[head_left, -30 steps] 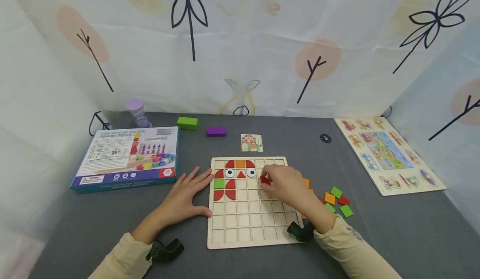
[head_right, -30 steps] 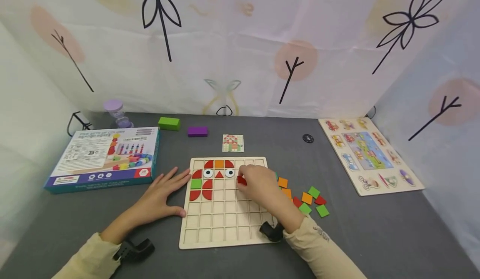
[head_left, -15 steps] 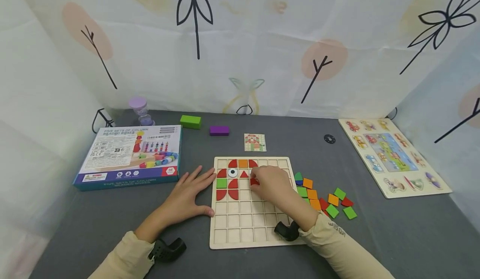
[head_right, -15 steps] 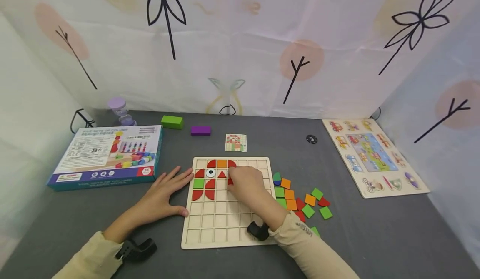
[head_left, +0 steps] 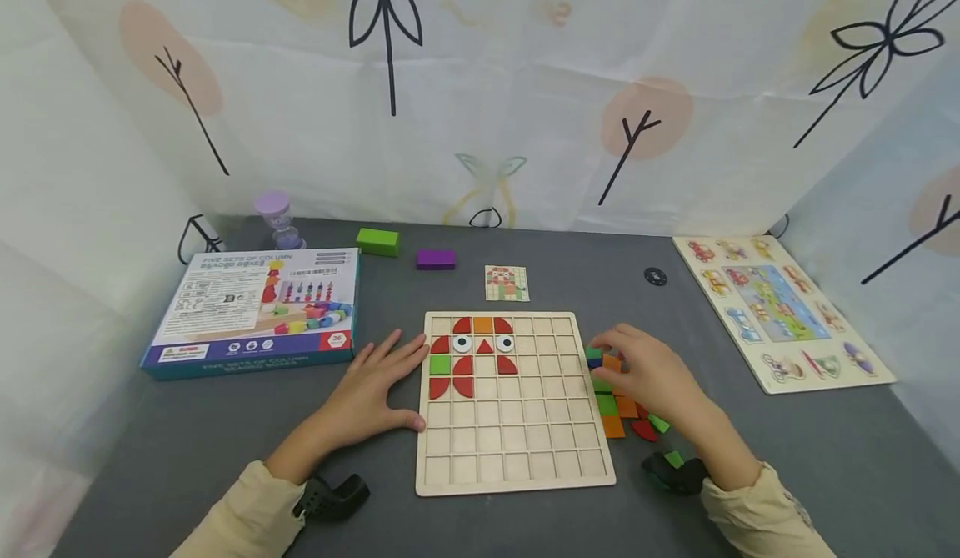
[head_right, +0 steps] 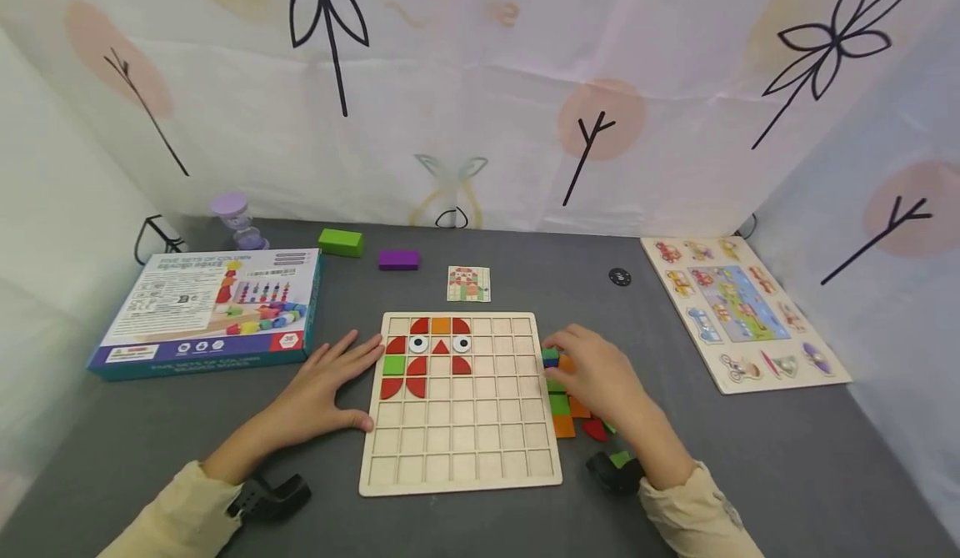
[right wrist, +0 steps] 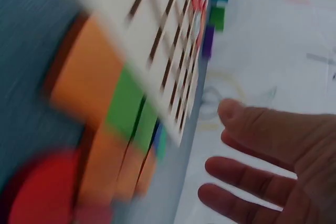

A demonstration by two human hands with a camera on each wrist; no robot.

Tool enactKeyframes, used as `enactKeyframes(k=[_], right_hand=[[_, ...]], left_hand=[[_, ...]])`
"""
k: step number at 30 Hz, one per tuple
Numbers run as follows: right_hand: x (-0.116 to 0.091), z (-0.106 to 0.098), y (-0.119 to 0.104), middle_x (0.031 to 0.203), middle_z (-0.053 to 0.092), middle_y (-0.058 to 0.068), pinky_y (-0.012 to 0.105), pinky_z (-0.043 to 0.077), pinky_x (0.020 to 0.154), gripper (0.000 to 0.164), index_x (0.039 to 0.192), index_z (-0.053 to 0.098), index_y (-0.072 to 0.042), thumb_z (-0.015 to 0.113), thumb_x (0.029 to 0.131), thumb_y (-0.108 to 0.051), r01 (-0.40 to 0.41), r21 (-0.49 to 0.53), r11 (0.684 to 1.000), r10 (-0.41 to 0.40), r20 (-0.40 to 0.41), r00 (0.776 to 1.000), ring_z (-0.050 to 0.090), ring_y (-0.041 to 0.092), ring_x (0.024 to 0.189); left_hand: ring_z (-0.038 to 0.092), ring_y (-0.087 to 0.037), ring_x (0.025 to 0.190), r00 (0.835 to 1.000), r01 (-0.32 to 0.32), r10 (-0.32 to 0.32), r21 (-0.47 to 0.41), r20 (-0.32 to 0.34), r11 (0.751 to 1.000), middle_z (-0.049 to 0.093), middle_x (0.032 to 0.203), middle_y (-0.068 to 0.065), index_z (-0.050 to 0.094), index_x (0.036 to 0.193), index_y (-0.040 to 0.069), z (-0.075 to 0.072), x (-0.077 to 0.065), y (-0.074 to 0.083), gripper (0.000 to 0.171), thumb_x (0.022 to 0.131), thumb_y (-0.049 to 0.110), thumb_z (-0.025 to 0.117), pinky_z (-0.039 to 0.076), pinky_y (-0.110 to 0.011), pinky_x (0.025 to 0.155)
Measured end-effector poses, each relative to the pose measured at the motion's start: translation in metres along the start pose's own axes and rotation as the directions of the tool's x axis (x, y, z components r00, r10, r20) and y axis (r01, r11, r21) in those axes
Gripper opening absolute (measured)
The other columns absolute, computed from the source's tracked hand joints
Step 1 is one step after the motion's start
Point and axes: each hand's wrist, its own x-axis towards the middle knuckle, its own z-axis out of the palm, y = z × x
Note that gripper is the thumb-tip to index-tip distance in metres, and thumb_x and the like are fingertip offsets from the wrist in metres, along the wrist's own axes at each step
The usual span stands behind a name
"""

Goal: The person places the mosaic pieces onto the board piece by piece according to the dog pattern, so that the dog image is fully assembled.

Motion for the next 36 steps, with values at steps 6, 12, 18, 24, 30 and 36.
enactKeyframes(k=[6, 12, 18, 24, 30, 36], right_hand=[[-0.031, -0.009, 0.039, 0.097, 0.057, 0.000, 0.032, 0.044, 0.063, 0.027, 0.100, 0.062, -0.013, 0.068, 0.074, -0.020, -0.072, 0.003, 0.997, 0.072, 0.020, 0.997, 0.052, 0.018, 0.081], [-0.046, -0.007, 0.051, 0.091, 0.057, -0.002, 0.032, 0.044, 0.064, 0.024, 0.095, 0.064, -0.013, 0.070, 0.072, -0.019, -0.095, 0.001, 0.996, 0.094, 0.077, 0.993, 0.051, 0.014, 0.076], [-0.050, -0.003, 0.046, 0.085, 0.053, -0.006, 0.028, 0.041, 0.061, 0.021, 0.087, 0.065, -0.018, 0.072, 0.069, -0.028, -0.133, -0.057, 0.990, 0.139, 0.135, 0.981, 0.046, 0.009, 0.070], [-0.048, -0.002, 0.039, 0.083, 0.052, -0.005, 0.028, 0.041, 0.057, 0.028, 0.085, 0.065, -0.019, 0.073, 0.065, -0.036, -0.140, -0.153, 0.978, 0.166, 0.170, 0.971, 0.044, 0.009, 0.067], [-0.047, -0.001, 0.037, 0.080, 0.052, -0.005, 0.029, 0.041, 0.055, 0.029, 0.084, 0.064, -0.017, 0.074, 0.064, -0.037, -0.158, -0.186, 0.970, 0.188, 0.158, 0.969, 0.044, 0.009, 0.065], [-0.048, -0.002, 0.037, 0.076, 0.050, -0.006, 0.026, 0.037, 0.052, 0.027, 0.079, 0.062, -0.017, 0.074, 0.064, -0.037, -0.174, -0.185, 0.967, 0.203, 0.156, 0.967, 0.041, 0.009, 0.061]], left_hand=[[0.009, -0.028, 0.132, 1.000, -0.007, 0.007, -0.018, -0.010, 1.000, 0.024, 0.142, 0.005, 0.030, 0.137, 0.019, -0.001, 0.000, 0.002, 0.098, 0.056, 0.065, 0.062, 0.005, -0.054, 0.100], [0.010, -0.028, 0.132, 1.000, -0.007, 0.007, -0.024, -0.017, 1.000, 0.025, 0.142, 0.003, 0.031, 0.136, 0.018, -0.001, -0.001, 0.002, 0.099, 0.056, 0.064, 0.064, 0.005, -0.054, 0.100], [0.009, -0.029, 0.132, 1.000, -0.001, 0.001, -0.019, -0.001, 1.000, 0.024, 0.142, 0.003, 0.030, 0.137, 0.018, -0.004, -0.001, 0.004, 0.099, 0.056, 0.063, 0.064, 0.005, -0.054, 0.100], [0.009, -0.029, 0.132, 1.000, -0.004, 0.004, -0.010, 0.006, 1.000, 0.024, 0.143, 0.003, 0.030, 0.137, 0.017, -0.005, 0.000, 0.005, 0.099, 0.056, 0.064, 0.064, 0.005, -0.055, 0.100], [0.008, -0.029, 0.132, 1.000, 0.001, -0.001, -0.015, 0.009, 1.000, 0.023, 0.143, 0.002, 0.030, 0.137, 0.017, -0.005, 0.000, 0.005, 0.099, 0.056, 0.063, 0.064, 0.005, -0.055, 0.100], [0.008, -0.029, 0.132, 1.000, -0.001, 0.001, -0.009, 0.008, 1.000, 0.023, 0.143, 0.003, 0.030, 0.137, 0.018, -0.004, 0.001, 0.004, 0.099, 0.056, 0.064, 0.064, 0.005, -0.055, 0.100]])
